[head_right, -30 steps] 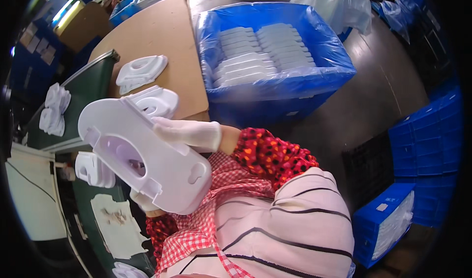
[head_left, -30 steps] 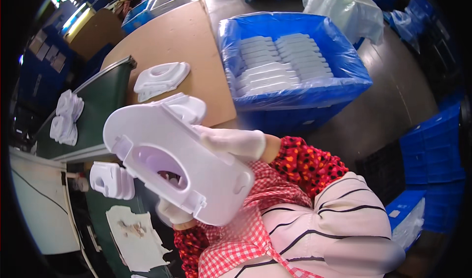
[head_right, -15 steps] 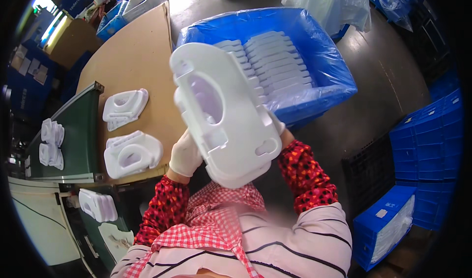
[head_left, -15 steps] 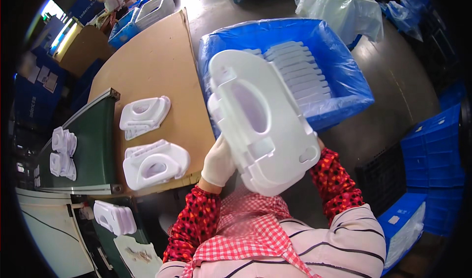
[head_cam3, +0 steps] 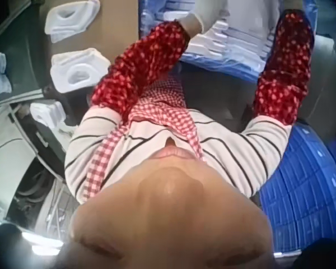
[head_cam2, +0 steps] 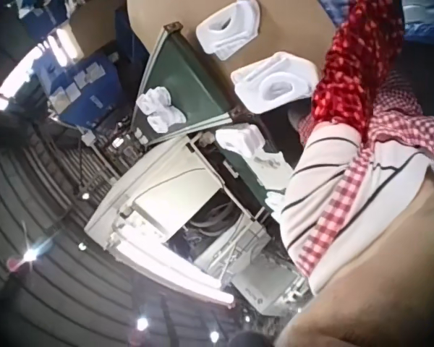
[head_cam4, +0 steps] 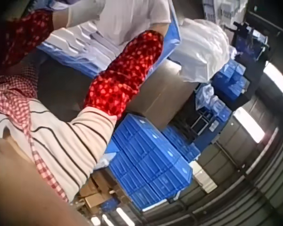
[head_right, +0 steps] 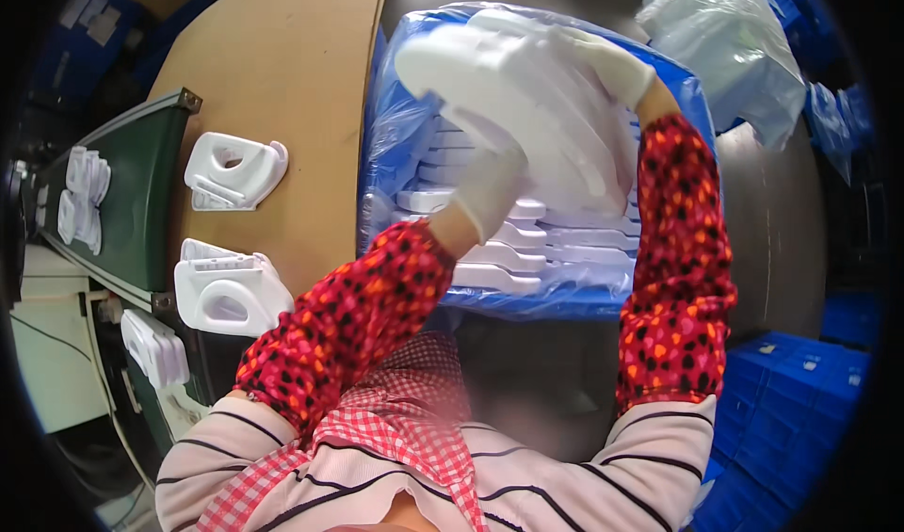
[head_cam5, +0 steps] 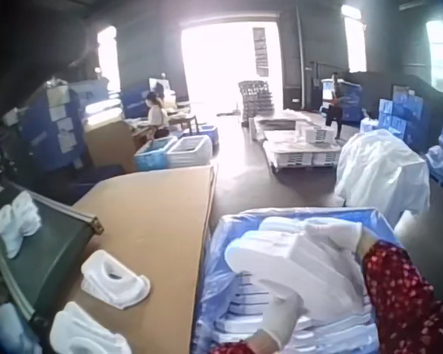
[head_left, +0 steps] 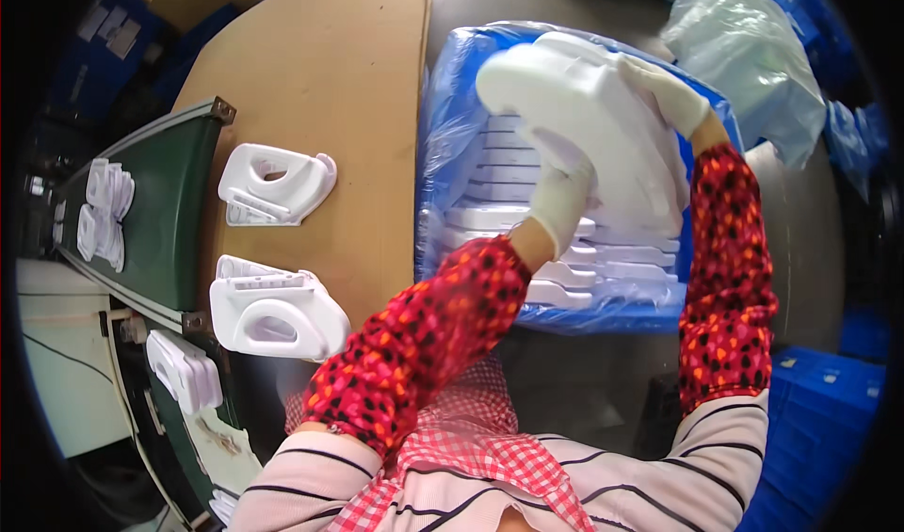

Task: Cleaning and inspecting white plastic housing components and placing them into a blue storage bin.

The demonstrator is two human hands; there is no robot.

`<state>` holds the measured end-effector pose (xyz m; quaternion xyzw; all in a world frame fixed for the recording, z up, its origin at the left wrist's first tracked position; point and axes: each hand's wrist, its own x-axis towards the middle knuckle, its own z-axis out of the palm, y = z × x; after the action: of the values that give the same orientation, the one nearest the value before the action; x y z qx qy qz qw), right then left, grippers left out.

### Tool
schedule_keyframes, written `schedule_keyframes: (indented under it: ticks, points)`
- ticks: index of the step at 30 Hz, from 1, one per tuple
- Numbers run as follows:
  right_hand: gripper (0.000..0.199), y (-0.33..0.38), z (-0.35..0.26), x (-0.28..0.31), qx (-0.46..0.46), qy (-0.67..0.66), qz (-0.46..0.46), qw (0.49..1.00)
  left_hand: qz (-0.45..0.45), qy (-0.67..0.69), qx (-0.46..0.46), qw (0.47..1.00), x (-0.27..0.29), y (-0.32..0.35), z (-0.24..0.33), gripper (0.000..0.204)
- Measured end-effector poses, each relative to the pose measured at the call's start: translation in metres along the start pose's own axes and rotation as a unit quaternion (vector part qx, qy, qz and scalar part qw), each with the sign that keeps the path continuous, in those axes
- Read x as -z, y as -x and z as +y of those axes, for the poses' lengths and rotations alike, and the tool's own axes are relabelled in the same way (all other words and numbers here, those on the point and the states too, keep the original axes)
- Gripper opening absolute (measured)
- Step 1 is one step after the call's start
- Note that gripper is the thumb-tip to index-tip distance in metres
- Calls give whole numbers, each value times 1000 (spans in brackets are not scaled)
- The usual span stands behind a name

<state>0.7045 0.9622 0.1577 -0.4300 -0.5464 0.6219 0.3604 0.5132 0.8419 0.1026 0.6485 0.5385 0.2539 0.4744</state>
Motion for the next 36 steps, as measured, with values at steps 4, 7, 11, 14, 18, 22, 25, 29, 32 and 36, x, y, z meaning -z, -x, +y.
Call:
schedule_keyframes:
  ticks: [4,7,11,14,18,22,25,29,32,36]
  points:
    - [41,-82,75,16,-39,323,-177,929,-73,-177,-168,967,-29,-20,-67,33]
    - [61,-105,105,-85,-92,504,-146,846,-208,37,-51,976,-28,-28,-175,29]
    - [69,-103,119,-80,-86,504,-158,845,-43,638,309,704,33,16,-71,30]
    - [64,-111,109,-109,-52,533,-138,833,40,692,270,668,35,29,-85,27]
    - [54,-102,109,-119,-57,555,-94,825,29,347,-64,935,28,28,-98,20]
    - [47,-78,110,-122,13,575,-8,818,-38,638,133,758,57,57,-114,28]
    - [49,-35,104,-139,123,607,47,783,59,570,88,815,60,97,-120,29]
    - [59,-10,164,-146,201,651,160,714,56,469,192,860,41,133,-55,39]
    - [64,-34,148,-202,138,666,53,731,11,386,160,909,65,179,-50,38]
    - [45,-42,274,-85,239,915,43,322,-76,327,57,940,74,208,-35,33]
